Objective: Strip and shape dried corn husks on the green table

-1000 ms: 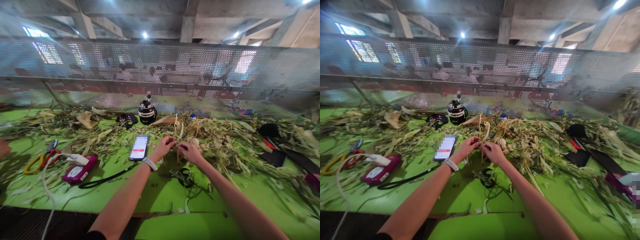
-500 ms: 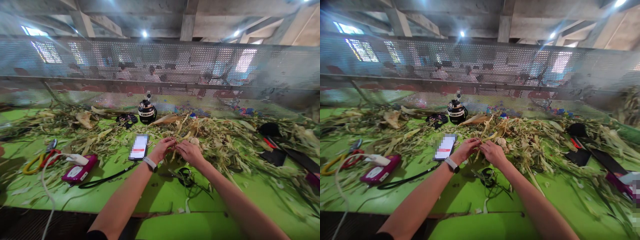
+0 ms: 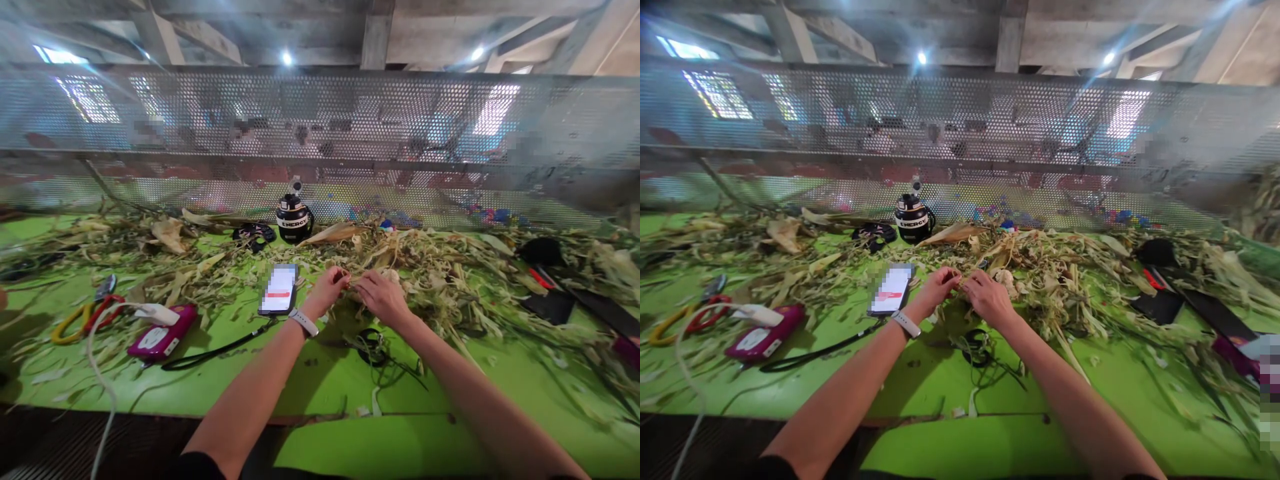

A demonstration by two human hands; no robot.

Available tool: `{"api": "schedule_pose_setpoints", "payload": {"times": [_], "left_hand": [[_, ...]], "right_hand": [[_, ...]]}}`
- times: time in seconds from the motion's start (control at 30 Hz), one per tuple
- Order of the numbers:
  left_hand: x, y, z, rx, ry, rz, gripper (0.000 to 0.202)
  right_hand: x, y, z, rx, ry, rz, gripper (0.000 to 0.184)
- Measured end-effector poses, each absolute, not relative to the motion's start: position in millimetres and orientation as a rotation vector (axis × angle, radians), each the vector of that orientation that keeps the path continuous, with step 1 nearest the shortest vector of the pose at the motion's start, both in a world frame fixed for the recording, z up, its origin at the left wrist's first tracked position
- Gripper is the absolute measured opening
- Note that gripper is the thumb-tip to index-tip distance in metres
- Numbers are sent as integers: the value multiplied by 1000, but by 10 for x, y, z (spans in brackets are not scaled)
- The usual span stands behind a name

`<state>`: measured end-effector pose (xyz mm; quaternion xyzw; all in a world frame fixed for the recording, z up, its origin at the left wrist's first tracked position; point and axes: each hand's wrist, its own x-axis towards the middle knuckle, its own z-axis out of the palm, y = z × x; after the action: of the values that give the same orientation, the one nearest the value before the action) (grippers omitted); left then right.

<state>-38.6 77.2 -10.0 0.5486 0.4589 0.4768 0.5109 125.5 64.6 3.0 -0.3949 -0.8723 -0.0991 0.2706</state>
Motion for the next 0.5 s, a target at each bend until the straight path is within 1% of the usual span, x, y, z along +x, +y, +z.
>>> {"api": "schedule_pose_setpoints", "payload": {"times": [0.13,0.27,0.4,0.5], "left_hand": [[-385,780,-74,1474,1043,1099,14],[-364,776,-42,1574,974,1067,11],[-341,721,-7,1558,941,1061,11],[-327,668,23,1441,926,1058,16]], "right_hand": [[1260,647,45,-1224,-2294,-246,26],[1252,653,62,-1442,-2224,-132,25],[1246,660,66,-1460,-2156,-10,24],[1236,662,54,-1440,-2109,46,24]]}}
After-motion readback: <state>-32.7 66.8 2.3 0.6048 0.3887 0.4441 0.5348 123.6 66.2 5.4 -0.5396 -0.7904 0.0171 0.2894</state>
